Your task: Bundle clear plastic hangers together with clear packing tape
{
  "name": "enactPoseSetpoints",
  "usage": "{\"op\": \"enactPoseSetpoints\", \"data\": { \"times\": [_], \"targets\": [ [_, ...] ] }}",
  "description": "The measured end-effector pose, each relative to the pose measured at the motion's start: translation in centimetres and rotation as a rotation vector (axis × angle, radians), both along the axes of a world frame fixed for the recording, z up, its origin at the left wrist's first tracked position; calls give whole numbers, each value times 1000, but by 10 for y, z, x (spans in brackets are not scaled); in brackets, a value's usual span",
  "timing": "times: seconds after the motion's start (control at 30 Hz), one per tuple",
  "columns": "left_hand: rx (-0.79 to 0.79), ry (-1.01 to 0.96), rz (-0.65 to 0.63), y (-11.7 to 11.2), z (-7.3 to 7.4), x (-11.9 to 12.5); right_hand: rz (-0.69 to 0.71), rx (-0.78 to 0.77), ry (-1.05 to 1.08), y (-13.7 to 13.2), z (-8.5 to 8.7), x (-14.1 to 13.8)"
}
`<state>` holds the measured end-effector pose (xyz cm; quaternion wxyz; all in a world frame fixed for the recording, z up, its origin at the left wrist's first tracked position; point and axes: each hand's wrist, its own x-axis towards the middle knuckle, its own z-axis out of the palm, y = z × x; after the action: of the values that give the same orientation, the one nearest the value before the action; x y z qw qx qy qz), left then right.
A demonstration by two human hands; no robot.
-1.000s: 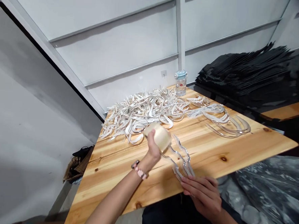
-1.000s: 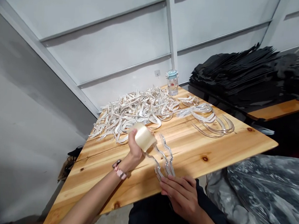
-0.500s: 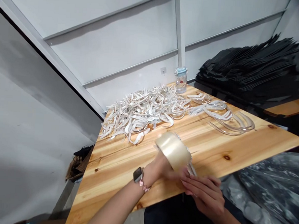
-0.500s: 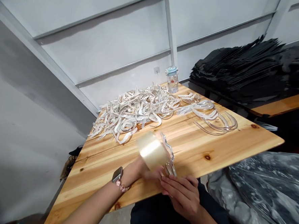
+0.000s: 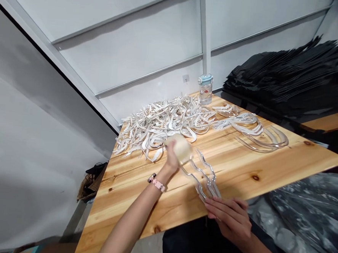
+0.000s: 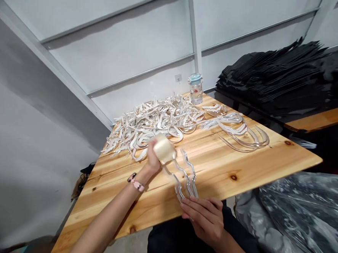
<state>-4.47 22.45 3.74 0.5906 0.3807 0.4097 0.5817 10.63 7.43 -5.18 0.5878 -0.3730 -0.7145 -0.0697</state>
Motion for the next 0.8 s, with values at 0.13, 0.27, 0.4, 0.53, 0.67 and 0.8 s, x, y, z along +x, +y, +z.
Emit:
{"op": "enactPoseSetpoints", "data": {
  "times": [0.13,0.27,0.4,0.53,0.67,0.8],
  "targets": [
    [47,-10,-16,-13,8,7,-10,-4,-10,0,-1,0],
    [7,167,-285,-38,1,21,26,15,-50,1,-4,4],
    [-32,220,-190,-18,10,34,11,6,-44,0,-5,5],
    [3,134,-73,-5,12,35,-16,-12,-36,0,-4,2],
    [-65,181,-187,-9,5,32,-15,-2,-25,0,-3,1],
    [-35,51,-73,8,15,27,-22,-27,-20,-1,-2,1]
  ]
}}
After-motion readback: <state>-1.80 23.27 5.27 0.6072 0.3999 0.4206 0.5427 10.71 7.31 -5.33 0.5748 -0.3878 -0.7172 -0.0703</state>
